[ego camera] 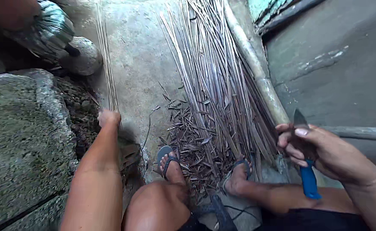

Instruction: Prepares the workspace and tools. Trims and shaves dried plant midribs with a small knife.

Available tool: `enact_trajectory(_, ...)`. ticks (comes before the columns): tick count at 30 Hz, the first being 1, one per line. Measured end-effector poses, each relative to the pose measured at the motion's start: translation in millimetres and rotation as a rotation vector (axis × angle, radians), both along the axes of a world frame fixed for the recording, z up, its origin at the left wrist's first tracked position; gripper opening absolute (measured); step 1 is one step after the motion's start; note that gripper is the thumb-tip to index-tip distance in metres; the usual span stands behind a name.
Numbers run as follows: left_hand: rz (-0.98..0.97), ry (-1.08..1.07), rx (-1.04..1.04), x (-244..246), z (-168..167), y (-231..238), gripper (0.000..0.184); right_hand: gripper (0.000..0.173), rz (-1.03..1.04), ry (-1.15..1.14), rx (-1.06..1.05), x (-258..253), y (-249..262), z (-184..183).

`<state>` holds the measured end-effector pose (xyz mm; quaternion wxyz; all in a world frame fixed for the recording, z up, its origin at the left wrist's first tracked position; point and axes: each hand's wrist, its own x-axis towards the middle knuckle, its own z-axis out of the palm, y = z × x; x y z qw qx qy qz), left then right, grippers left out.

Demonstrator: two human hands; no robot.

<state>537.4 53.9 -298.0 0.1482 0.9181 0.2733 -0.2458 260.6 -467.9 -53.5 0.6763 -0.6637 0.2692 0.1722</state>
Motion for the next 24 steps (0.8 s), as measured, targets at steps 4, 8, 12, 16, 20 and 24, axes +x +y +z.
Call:
enact_trajectory(4,-0.568,0.176,-0.134,30.7,19.2,-64.6,0.05,0.047,-0.097,0.051,0.046,5.3,3.9,10.8)
enact_trajectory(8,-0.838,0.2,-0.236,10.3,18.1,-182.0,0.044,0.038,-0.176,-0.038,-0.009,4.2,8.2,26.6)
enact_trajectory(12,-0.773,0.211,-0.52,-53.3,-9.8,-295.7,0.04,0.034,-0.212,-0.193,-0.016,-8.2,-5.5,39.3)
enact_trajectory(16,-0.693,0.169,-0.708,-120.2,-33.0,-384.8,0.04,0.044,-0.263,-0.183,-0.042,-27.4,-18.0,40.4)
enact_trajectory(20,-0.789,0.115,-0.524,-146.4,-44.5,-422.4,0.058,0.05,-0.185,-0.212,-0.006,-42.4,-21.2,40.7)
enact_trajectory(24,-0.917,0.073,-0.296,-144.4,-55.5,-408.1,0.052,0.045,-0.128,-0.32,0.108,-52.9,-27.3,45.3)
